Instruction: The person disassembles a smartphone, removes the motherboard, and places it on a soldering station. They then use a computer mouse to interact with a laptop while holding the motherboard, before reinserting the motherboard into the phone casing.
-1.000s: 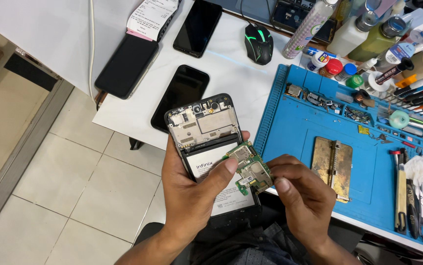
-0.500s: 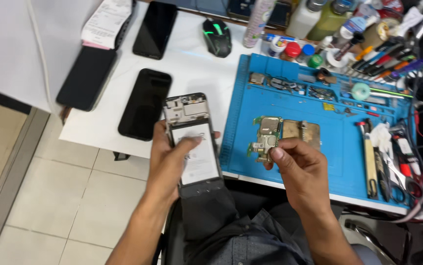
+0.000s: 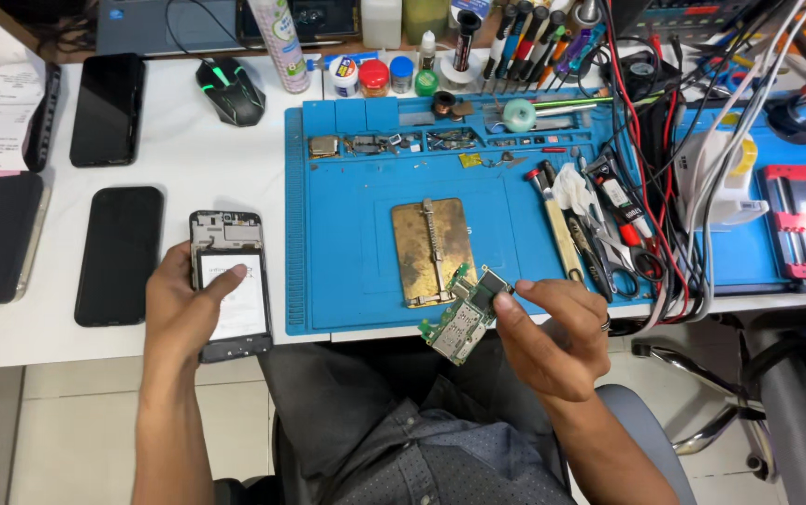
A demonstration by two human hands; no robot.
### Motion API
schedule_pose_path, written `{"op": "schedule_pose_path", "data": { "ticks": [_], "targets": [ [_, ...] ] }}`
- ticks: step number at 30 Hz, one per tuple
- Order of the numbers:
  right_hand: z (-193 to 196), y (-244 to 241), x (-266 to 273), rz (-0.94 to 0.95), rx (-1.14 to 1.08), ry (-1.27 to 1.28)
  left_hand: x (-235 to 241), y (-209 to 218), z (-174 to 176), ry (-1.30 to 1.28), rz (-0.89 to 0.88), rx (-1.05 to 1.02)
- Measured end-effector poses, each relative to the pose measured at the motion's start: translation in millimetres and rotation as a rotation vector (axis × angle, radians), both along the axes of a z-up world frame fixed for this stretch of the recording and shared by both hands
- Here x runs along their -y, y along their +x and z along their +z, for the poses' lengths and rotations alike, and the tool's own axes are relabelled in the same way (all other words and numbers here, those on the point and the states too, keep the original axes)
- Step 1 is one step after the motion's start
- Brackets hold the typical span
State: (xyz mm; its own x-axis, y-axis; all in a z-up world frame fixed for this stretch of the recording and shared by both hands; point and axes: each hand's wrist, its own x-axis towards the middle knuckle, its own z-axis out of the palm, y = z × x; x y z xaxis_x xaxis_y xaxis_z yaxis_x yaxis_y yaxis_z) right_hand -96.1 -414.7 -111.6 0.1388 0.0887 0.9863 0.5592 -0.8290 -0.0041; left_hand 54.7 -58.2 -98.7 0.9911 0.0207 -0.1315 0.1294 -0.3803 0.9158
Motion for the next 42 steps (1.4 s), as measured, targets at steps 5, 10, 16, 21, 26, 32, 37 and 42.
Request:
{"op": "schedule_pose_path", "data": {
  "ticks": [5,10,16,21,26,32,37,42],
  "targets": [
    [-6.9,-2.0,-0.1,0.011,-0.001,0.046,-9.7,11.5,-11.9,0.474,-0.003,0.181],
    [-9.4,2.0,-2.4,0.024,0.019,0.073,-9.9,2.1,-9.9,0.683,0.018,0.259],
    [-9.6,1.6,-4.1,-0.006,-0.019,0.073,-4.6,-7.5,-11.4,0.860,0.039,0.398],
    [-13.7,-26.7,-29.2,-0.156,-0.290,0.165,13.1,-25.4,-23.0,0.924,0.052,0.552],
    [-27.4,-41.3,-62.8,0.019,-0.625,1.351,111.6,-105.4,15.6,-0.124,-0.381,0.276],
    [-21.6,-51.2,-67.4,0.415,-1.031,1.577,151.4,-127.5,1.3,-0.376,-0.318,0.093],
    [-8.3,-46.3,-37.6,0.232,-1.169,0.950,140.7,-111.4,-7.1,-0.301,-0.316,-0.157],
    [9.5,-24.8,-1.2,0.014,-0.992,0.383,135.5,-89.0,-17.7,-0.221,-0.410,0.047]
  ]
}}
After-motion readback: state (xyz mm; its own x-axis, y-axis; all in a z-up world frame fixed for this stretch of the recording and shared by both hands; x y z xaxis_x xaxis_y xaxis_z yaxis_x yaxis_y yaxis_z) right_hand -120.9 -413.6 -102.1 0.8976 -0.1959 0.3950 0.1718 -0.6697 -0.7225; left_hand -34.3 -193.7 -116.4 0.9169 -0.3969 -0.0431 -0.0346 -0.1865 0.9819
